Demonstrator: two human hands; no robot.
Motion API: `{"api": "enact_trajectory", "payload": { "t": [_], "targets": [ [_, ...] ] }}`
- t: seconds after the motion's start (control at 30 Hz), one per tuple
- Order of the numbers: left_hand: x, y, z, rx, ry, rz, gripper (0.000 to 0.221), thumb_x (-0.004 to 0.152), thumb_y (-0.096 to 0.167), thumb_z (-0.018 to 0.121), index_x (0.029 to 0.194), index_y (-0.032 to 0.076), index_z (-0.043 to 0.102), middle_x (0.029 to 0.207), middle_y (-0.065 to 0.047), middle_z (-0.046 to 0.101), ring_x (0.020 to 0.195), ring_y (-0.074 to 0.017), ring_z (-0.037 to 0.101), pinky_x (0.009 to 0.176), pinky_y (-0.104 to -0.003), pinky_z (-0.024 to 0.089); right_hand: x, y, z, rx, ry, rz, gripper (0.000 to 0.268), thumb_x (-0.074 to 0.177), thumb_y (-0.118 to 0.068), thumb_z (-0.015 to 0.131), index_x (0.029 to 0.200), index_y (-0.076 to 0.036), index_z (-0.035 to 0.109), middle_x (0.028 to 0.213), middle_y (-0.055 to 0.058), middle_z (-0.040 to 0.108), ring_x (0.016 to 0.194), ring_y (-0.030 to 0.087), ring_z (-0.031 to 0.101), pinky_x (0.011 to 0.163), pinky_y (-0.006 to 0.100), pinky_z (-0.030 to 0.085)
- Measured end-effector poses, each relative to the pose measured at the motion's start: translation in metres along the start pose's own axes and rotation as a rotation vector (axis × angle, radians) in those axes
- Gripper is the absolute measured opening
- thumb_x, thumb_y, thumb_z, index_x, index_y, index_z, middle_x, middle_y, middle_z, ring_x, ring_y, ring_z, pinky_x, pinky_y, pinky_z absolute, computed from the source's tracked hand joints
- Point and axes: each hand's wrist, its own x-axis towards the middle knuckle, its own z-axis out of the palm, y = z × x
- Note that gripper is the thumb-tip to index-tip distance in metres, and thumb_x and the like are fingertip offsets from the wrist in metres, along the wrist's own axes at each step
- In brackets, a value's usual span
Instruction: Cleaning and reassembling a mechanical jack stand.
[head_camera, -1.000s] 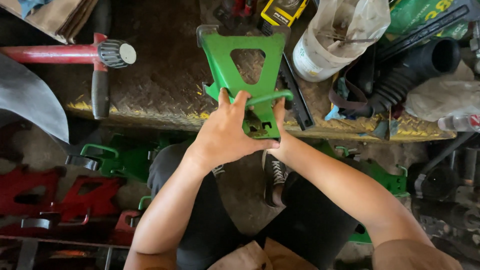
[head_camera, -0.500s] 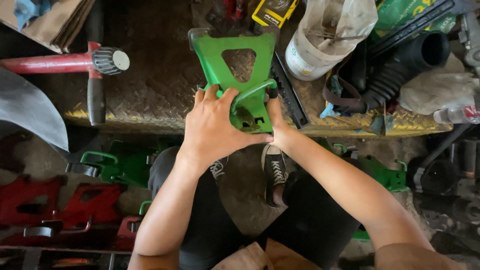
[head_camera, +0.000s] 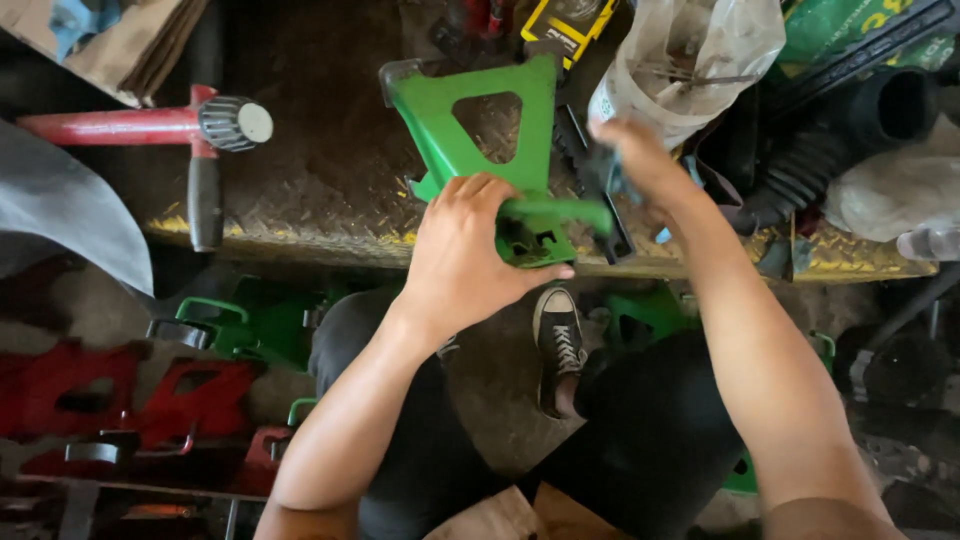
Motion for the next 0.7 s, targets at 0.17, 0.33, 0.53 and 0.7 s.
{"api": "enact_trajectory", "payload": {
  "t": [0.17, 0.33, 0.53, 0.7],
  "targets": [
    [0.0, 0.003, -0.007, -0.045, -0.049, 0.0, 0.063, 0.06, 0.039, 0.099, 0.1, 0.001, 0.066, 0.102, -0.014, 0.067, 0.106, -0.0354, 0.062, 0.093, -0.048, 0.049, 0.009, 0.005, -0.015, 0.448, 0.002, -0.374, 0.037, 0.098, -0.025, 0.066, 0.128, -0.005, 0.055, 0.109, 0.008, 0.062, 0.097, 0.02, 0.063, 0.086, 0.037, 0.055],
    [-0.005, 0.0, -0.018, -0.042, -0.123, 0.051, 0.055, 0.057, 0.023, 0.094, 0.1, 0.004, 0.066, 0.105, -0.012, 0.067, 0.106, -0.0348, 0.062, 0.09, -0.048, 0.047, -0.081, -0.065, 0.042, -0.299, 0.001, -0.904, 0.027, 0.094, -0.009, 0.077, 0.119, -0.008, 0.068, 0.114, 0.006, 0.069, 0.103, 0.018, 0.067, 0.093, 0.035, 0.057],
    [-0.01, -0.006, -0.037, -0.056, -0.15, 0.092, 0.057, 0.056, 0.019, 0.091, 0.106, 0.006, 0.067, 0.111, -0.009, 0.067, 0.109, -0.0326, 0.062, 0.096, -0.045, 0.047, -0.071, -0.054, 0.054, -0.587, 0.015, -1.204, 0.036, 0.09, -0.001, 0.08, 0.124, -0.009, 0.074, 0.118, 0.009, 0.071, 0.108, 0.027, 0.069, 0.095, 0.035, 0.057],
    [-0.012, -0.003, -0.039, -0.025, -0.182, 0.043, 0.057, 0.056, 0.02, 0.093, 0.105, 0.006, 0.068, 0.111, -0.008, 0.067, 0.108, -0.0321, 0.062, 0.092, -0.045, 0.046, -0.055, -0.054, 0.052, -0.655, 0.26, -1.235, 0.028, 0.094, -0.001, 0.083, 0.12, -0.008, 0.075, 0.118, 0.01, 0.071, 0.111, 0.028, 0.066, 0.098, 0.038, 0.054]
  ]
}}
